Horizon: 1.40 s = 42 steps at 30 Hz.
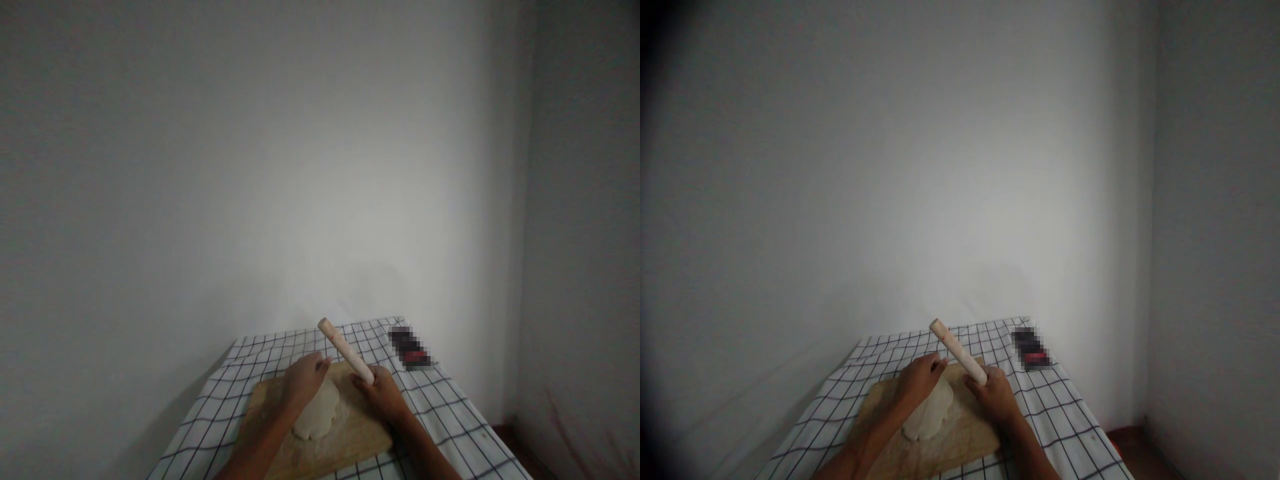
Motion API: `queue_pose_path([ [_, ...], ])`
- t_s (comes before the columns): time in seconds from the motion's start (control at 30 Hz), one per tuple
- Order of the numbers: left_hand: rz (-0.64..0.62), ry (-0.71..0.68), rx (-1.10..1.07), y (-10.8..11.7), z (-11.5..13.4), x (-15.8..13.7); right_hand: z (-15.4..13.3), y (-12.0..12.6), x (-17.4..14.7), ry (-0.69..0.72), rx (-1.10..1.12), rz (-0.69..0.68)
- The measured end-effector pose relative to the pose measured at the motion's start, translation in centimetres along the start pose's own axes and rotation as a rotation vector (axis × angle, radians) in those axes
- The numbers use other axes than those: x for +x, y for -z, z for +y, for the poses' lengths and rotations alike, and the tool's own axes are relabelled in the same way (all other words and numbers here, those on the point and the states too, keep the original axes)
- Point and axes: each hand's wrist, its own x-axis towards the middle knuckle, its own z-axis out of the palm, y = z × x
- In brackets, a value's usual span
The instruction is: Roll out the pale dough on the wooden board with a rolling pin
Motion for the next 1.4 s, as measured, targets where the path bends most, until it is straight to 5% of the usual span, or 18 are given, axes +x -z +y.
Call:
queue_pose_path([
  [0.17,0.103,-0.04,-0.435,0.2,-3.5,0.6,-0.2,0.1,0.1,0.032,0.0,-0.007],
  [0.3,0.237,0.102,-0.706,4.5,-5.2,0.8,-0.4,0.3,0.1,0.06,-0.072,0.0],
  [0.4,0.353,0.091,-0.714,8.5,-4.2,0.4,-0.6,0.4,-0.3,0.077,-0.161,-0.029],
  [0.5,0.323,-0.067,-0.592,10.3,-1.9,-1.0,-1.1,0.5,-0.8,0.129,-0.23,-0.062],
  [0.63,0.083,-0.228,-0.317,7.1,-0.3,-3.6,-1.9,0.5,-1.2,0.23,-0.324,-0.099],
  [0.77,-0.062,-0.099,-0.172,3.1,-1.3,-4.9,-2.1,0.3,-1.2,0.266,-0.44,-0.105],
  [1.13,0.077,-0.066,-0.057,1.1,-1.7,-8.6,-1.4,-0.2,-1.6,0.23,-0.541,-0.121],
  [1.4,0.114,-0.099,-0.062,0.1,-2.1,-8.1,-3.1,0.4,-2.0,0.405,-0.689,-0.114],
])
